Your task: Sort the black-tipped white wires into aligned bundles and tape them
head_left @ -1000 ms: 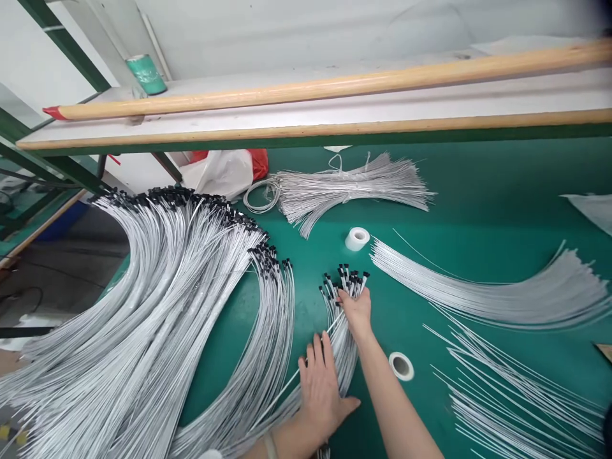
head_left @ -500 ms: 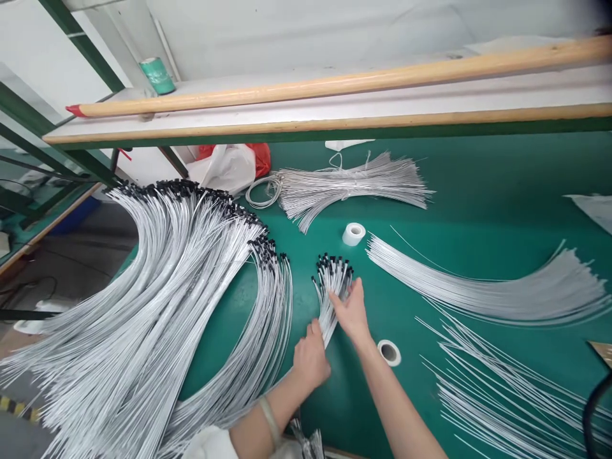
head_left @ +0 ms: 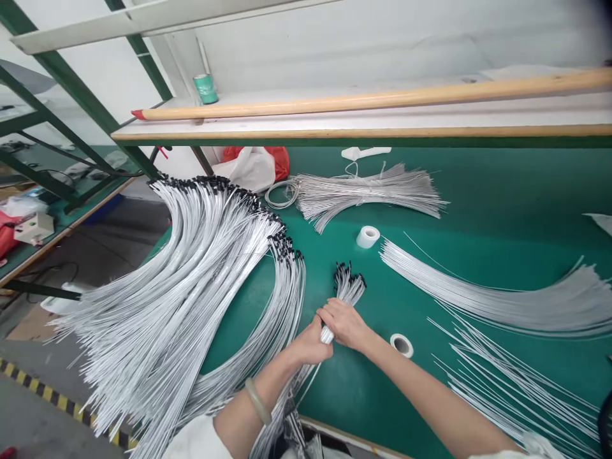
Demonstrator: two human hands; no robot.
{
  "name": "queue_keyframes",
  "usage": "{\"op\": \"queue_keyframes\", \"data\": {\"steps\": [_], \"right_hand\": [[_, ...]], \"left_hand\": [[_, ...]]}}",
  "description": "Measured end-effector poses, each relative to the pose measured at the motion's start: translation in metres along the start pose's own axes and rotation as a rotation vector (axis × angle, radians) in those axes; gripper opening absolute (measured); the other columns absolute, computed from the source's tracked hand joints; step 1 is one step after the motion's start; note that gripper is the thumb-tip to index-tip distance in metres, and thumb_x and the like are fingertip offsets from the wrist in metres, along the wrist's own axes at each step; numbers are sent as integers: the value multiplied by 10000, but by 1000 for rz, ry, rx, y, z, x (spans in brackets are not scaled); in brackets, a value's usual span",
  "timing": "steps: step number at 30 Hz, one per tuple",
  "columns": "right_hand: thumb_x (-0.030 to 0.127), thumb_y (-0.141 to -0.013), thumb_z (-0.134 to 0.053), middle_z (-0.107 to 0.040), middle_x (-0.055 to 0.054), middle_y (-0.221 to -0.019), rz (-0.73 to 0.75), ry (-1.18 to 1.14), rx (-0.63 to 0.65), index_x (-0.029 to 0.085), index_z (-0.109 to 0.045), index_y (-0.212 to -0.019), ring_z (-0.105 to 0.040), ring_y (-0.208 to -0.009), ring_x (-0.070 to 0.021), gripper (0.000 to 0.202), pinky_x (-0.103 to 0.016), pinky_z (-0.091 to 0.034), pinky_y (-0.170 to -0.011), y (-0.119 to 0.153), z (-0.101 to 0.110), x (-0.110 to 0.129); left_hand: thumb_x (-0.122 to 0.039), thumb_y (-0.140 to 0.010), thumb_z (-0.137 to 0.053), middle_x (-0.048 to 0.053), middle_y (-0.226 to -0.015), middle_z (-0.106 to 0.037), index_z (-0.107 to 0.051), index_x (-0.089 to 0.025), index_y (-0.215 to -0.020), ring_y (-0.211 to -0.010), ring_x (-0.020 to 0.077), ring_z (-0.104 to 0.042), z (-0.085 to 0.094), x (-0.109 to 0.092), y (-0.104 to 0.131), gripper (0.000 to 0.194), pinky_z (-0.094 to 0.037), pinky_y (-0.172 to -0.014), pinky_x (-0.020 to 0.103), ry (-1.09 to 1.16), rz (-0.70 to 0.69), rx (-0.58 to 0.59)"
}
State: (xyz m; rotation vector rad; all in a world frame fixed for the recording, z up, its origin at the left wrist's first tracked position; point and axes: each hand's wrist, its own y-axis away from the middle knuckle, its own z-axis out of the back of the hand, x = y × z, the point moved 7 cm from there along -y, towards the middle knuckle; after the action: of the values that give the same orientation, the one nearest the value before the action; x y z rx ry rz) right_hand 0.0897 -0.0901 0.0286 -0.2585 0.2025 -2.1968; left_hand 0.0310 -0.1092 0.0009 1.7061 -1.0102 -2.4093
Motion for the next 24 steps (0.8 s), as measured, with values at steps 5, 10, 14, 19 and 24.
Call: {"op": "queue_keyframes", "data": {"steps": [5,10,14,19,24], "right_hand": [[112,-738,-426,-554,-48,-606,105,21,42,122,-577,-846,-455,-584,-172,186,-301,-314,-588,-12,18,22],[99,-709,-436,-498,-31,-555,147,101,10,169,-515,-614,-388,-543,-152,142,-294,-244,-570,-28,49,42],[77,-680,-445,-478,-25,-542,214,177,-26,169,-499,-597,-367,-539,-151,134,-295,-221,-567,-35,67,61],[87,-701,-429,-466,-20,-542,225,199,-38,170,-484,-588,-355,-540,-150,150,-292,-213,-560,-30,78,78],[37,-694,-378,-445,-17,-535,233,220,-67,167,-482,-594,-334,-530,-147,195,-297,-217,-557,-17,92,89]], "left_hand": [[-287,-512,-695,56,-791,-603,-460,-155,-1124,-714,227,-562,25,13,51,669,-401,-652,301,-99,11,-169],[-466,-421,-747,115,-1023,-605,-422,-179,-1247,-975,334,-520,57,38,108,933,-364,-847,389,-241,-63,-266],[-567,-755,-400,61,-1087,-611,-547,-180,-1147,-1017,258,-528,70,38,122,570,-376,-891,366,-67,-265,-91],[-480,-862,-197,17,-1184,-566,-564,-247,-1135,-1182,210,-413,67,24,101,514,-239,-1022,387,-172,-406,119],[-510,-837,-282,-26,-1401,-293,-455,-335,-1221,-1316,276,-25,44,44,67,456,12,-1025,537,-597,-438,307]]}}
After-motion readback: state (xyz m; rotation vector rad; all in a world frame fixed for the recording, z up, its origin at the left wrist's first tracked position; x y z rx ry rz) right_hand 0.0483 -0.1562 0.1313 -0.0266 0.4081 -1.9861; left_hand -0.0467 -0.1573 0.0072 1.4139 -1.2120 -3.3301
